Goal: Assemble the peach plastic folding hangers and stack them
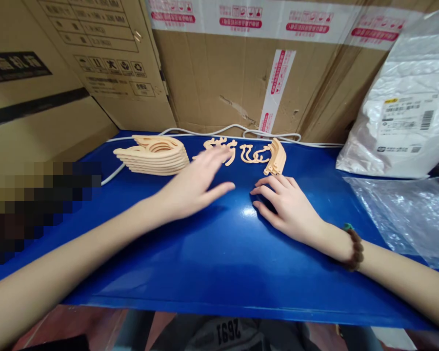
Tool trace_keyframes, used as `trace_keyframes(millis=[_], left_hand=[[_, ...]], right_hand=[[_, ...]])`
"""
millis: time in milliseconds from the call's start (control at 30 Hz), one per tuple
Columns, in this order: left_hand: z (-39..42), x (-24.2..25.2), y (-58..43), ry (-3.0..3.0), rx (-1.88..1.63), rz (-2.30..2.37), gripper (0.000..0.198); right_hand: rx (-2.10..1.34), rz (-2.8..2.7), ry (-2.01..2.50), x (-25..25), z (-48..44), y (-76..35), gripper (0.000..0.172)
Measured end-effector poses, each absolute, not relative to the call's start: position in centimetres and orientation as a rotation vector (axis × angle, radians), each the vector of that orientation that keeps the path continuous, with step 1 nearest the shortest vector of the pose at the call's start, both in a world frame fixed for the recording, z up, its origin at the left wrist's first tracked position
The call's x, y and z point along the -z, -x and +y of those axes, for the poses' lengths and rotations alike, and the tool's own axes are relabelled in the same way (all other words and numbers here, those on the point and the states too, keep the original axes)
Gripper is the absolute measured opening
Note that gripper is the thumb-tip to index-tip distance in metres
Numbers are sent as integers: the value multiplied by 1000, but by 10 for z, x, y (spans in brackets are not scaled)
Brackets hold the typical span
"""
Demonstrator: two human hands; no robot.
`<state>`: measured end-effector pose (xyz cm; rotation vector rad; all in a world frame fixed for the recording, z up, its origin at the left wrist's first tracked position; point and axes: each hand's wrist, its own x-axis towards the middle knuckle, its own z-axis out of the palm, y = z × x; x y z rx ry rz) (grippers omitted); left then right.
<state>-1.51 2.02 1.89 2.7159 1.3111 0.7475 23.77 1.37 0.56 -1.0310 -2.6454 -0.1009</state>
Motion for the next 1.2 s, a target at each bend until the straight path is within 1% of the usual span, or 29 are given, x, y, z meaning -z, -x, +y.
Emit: trace_keyframes(millis=[100, 167, 400, 533, 600, 700, 767, 867, 900, 1000, 1067, 1200], left_hand=[[15, 3, 4, -2683, -498, 1216, 67], [15, 10, 3, -2663, -414, 1221, 67], [16, 6, 4, -2756, -289, 1225, 61], [16, 6, 5, -2765, -275, 1237, 62], [17, 7, 5, -2761, -274, 1238, 61], [16, 6, 5, -2760, -290, 1222, 61], [16, 6, 5, -2757, -297, 1215, 60], [16, 6, 5, -2755, -298, 1214, 60], [16, 6, 5, -2755, -302, 1212, 60], [16, 6, 5, -2757, -311, 1206, 59], [16, 7, 6, -2761, -305, 1207, 59], [16, 6, 5, -2772, -301, 1211, 59]], right_hand=[[101, -2652, 1056, -5, 15, -238, 26], [104, -2657, 1061, -5, 14, -238, 27], [155, -2662, 1105, -9, 15, -237, 28], [239, -2534, 1359, -26, 35, -244, 29], [193, -2400, 1507, -35, 52, -250, 37], [176, -2182, 1721, -42, 81, -259, 58], [100, -2117, 1805, -41, 101, -264, 69], [-65, -2092, 1984, -35, 125, -268, 79], [-102, -2090, 2008, -34, 131, -269, 78], [-202, -2059, 2003, -30, 143, -271, 61], [-227, -2043, 1982, -29, 146, -272, 53], [-254, -2039, 1956, -29, 148, -275, 54]])
